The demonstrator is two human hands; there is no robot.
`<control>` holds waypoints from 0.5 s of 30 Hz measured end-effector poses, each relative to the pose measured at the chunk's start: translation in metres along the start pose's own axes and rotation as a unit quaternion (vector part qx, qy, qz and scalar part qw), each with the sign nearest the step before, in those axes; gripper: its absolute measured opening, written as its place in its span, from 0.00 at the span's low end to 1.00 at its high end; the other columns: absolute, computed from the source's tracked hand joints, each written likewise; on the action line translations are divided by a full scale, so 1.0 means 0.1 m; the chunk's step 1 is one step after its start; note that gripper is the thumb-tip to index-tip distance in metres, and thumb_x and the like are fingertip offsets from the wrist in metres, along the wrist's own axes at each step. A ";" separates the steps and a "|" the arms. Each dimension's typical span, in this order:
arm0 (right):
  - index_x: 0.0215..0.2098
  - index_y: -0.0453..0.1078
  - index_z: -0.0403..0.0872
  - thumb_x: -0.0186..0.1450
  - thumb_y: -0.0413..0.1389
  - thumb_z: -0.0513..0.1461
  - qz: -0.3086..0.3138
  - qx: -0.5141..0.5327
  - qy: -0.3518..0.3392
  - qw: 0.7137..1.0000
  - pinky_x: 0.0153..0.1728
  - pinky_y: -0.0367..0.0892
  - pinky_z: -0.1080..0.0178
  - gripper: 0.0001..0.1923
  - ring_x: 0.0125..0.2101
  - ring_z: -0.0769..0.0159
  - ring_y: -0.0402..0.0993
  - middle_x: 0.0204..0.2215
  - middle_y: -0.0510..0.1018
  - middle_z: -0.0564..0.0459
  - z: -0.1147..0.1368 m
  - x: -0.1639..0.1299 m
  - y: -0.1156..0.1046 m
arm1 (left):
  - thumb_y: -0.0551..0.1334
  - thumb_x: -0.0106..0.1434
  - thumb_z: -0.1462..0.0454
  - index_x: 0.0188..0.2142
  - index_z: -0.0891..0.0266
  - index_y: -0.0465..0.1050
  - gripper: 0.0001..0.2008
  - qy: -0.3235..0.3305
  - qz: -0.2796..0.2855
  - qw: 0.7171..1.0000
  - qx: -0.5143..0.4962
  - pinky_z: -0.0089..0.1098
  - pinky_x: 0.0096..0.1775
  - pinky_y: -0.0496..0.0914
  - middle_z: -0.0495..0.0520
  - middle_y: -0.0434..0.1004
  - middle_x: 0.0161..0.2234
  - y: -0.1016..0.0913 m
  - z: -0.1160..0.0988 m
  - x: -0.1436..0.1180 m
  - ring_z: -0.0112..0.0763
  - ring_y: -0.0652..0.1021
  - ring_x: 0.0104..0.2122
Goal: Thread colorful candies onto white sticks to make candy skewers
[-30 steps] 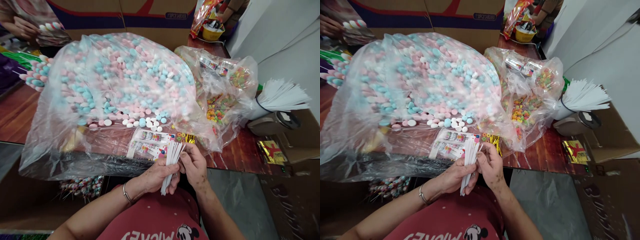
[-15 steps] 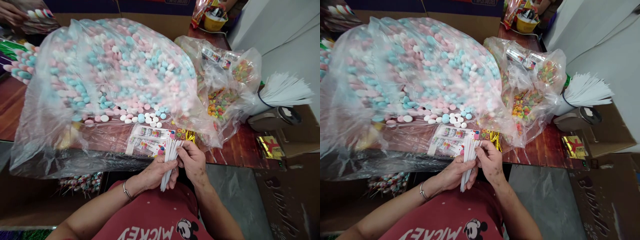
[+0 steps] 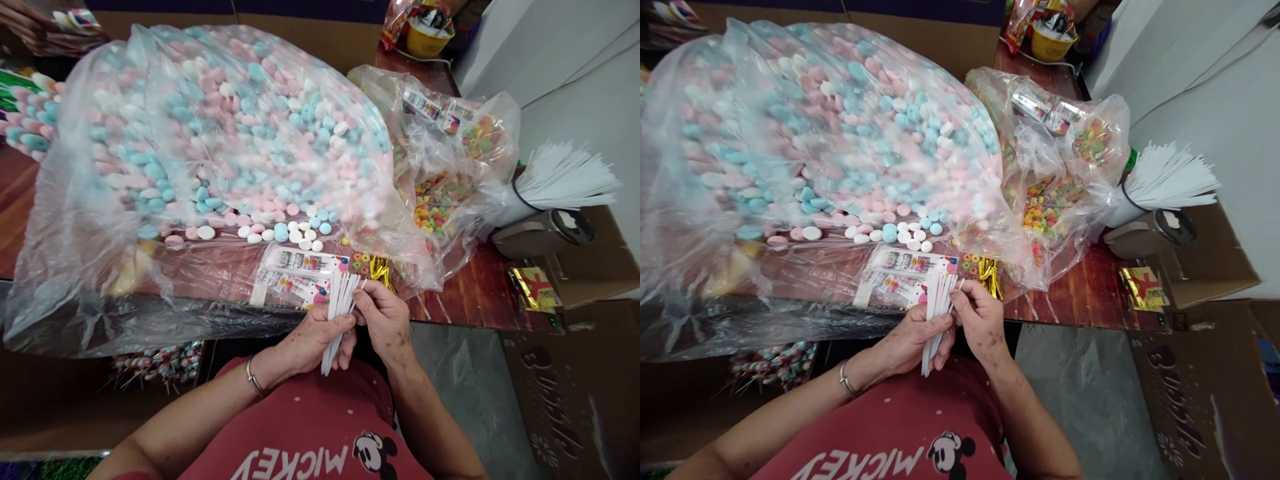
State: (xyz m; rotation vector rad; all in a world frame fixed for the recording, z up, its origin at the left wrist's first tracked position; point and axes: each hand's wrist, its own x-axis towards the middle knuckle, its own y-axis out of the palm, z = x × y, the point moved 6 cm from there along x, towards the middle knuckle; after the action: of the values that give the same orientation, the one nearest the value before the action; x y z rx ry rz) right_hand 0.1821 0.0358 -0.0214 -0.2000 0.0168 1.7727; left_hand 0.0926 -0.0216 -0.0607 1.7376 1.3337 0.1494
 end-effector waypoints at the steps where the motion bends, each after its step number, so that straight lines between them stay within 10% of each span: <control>1: 0.31 0.71 0.46 0.60 0.58 0.46 -0.001 -0.004 -0.005 1.000 0.18 0.61 0.71 0.10 0.18 0.75 0.62 0.19 0.70 0.58 0.01 0.00 0.00 | 0.68 0.55 0.50 0.28 0.66 0.69 0.20 -0.001 -0.002 1.000 0.003 0.22 0.13 0.64 0.49 0.71 0.16 0.00 0.00 0.00 0.25 0.71 0.12; 15: 0.31 0.71 0.46 0.59 0.59 0.45 0.013 0.062 0.045 0.997 0.17 0.56 0.72 0.10 0.18 0.77 0.57 0.23 0.72 0.59 -0.16 0.00 0.00 | 0.67 0.56 0.49 0.29 0.66 0.69 0.20 -0.021 0.018 1.000 -0.011 0.22 0.13 0.62 0.50 0.73 0.16 0.03 0.03 -0.02 0.25 0.71 0.12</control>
State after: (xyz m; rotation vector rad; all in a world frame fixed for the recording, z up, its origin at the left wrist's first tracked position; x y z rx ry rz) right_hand 0.1837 0.0335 -0.0367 -0.1893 0.1939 1.7803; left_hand 0.0958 -0.0247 -0.0601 1.7377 1.2662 0.1459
